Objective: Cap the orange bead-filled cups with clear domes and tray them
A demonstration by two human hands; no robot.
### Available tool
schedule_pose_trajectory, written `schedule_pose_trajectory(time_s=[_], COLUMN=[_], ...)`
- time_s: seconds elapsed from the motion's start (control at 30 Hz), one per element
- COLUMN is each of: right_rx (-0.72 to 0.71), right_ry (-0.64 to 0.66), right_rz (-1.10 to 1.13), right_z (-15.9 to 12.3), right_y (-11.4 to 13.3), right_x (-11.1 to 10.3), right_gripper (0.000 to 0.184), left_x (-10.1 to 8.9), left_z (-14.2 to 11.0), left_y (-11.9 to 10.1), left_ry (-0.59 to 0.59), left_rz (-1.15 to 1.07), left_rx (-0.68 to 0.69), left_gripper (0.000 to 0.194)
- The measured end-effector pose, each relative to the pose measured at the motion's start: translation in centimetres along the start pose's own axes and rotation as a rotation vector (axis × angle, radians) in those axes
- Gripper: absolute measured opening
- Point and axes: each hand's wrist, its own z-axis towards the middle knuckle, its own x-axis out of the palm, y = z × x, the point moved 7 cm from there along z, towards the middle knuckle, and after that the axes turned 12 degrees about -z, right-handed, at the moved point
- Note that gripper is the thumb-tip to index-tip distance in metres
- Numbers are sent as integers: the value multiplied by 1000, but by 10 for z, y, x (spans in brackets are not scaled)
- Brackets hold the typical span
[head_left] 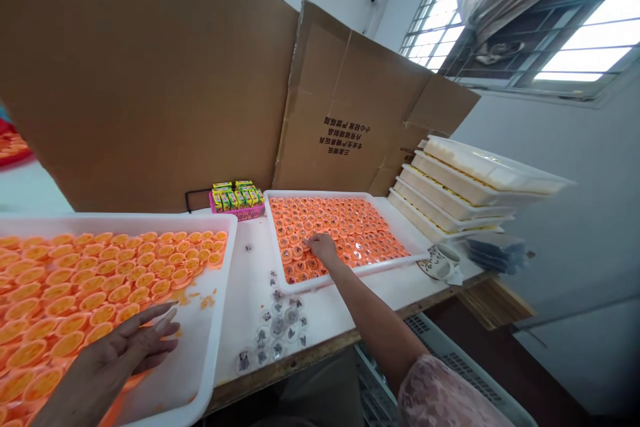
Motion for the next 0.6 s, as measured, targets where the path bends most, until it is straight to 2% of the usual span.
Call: schedule_pose_trajectory(time_s=[0.17,0.37,0.5,0.6], right_rx=[40,51,52,47], right_ry=[17,33,28,19], right_rz=[-5,-45,-59,-84], right_z=[6,5,9,11], right_y=[-3,-3,0,1], right_x=[2,1,4,5], right_gripper=[28,31,30,33], left_x=[-1,-2,-6,-4], left_z=[2,8,7,5], left_y=[-1,6,5,6], left_ry=[32,127,84,80], left_rz=[-4,-10,-1,8], left_rx=[-2,-124,-59,-59], left_gripper=[53,62,62,64])
